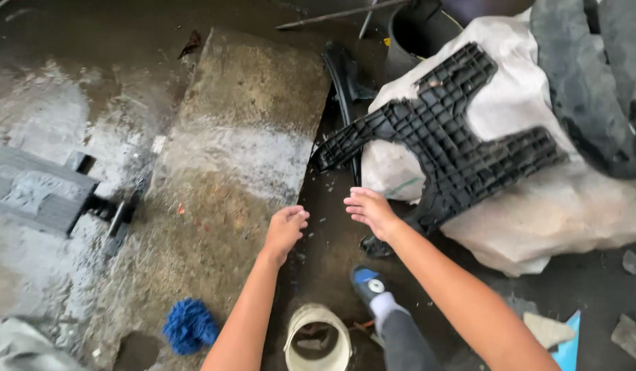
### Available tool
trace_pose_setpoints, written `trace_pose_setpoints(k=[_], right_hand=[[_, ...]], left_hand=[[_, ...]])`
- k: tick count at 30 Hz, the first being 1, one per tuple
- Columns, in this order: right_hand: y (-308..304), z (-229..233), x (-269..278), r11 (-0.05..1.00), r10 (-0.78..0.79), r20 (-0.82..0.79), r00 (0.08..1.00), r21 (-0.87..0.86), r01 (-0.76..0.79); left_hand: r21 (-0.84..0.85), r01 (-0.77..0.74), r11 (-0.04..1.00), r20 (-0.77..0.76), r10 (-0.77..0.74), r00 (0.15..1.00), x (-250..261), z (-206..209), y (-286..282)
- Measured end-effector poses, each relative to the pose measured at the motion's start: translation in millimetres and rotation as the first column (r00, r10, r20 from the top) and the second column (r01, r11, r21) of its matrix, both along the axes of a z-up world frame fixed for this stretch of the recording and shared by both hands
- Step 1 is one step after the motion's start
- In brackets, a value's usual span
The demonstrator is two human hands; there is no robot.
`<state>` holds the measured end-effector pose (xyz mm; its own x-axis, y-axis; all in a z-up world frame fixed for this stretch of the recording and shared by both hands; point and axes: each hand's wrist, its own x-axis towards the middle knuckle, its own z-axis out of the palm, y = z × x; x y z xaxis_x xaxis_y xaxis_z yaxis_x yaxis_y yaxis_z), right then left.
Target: Cleaning a black plastic automotive component using a cloth and a brush
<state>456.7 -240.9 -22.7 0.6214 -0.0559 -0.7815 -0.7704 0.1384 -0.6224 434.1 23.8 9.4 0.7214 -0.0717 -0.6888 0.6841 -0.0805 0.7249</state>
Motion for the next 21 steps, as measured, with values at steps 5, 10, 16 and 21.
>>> trace_pose_setpoints(k=[5, 10, 16, 21], right_hand=[[-4, -80, 99, 0.968, -0.193, -0.024, 0.981, 0.156, 0.194], [42, -115, 125, 0.840, -0.451, -0.156, 0.879, 0.257, 0.477], [51, -222, 78, 0.689, -0.655, -0.277, 0.703, 0.163, 0.706], [61, -269, 55, 0.717, -0.673, -0.160, 0.722, 0.101, 0.690]], left_hand=[[0.011, -0.082, 0.997, 0.013, 0.082, 0.997, 153, -104, -73], [0.195, -0.041, 0.980, 0.100, 0.022, 0.995, 309, -291, -149], [0.182, -0.045, 0.982, 0.190, 0.009, 0.982, 390, -426, -208], [0.132, 0.165, 0.977, 0.117, -0.181, 0.976, 400, -478, -235]])
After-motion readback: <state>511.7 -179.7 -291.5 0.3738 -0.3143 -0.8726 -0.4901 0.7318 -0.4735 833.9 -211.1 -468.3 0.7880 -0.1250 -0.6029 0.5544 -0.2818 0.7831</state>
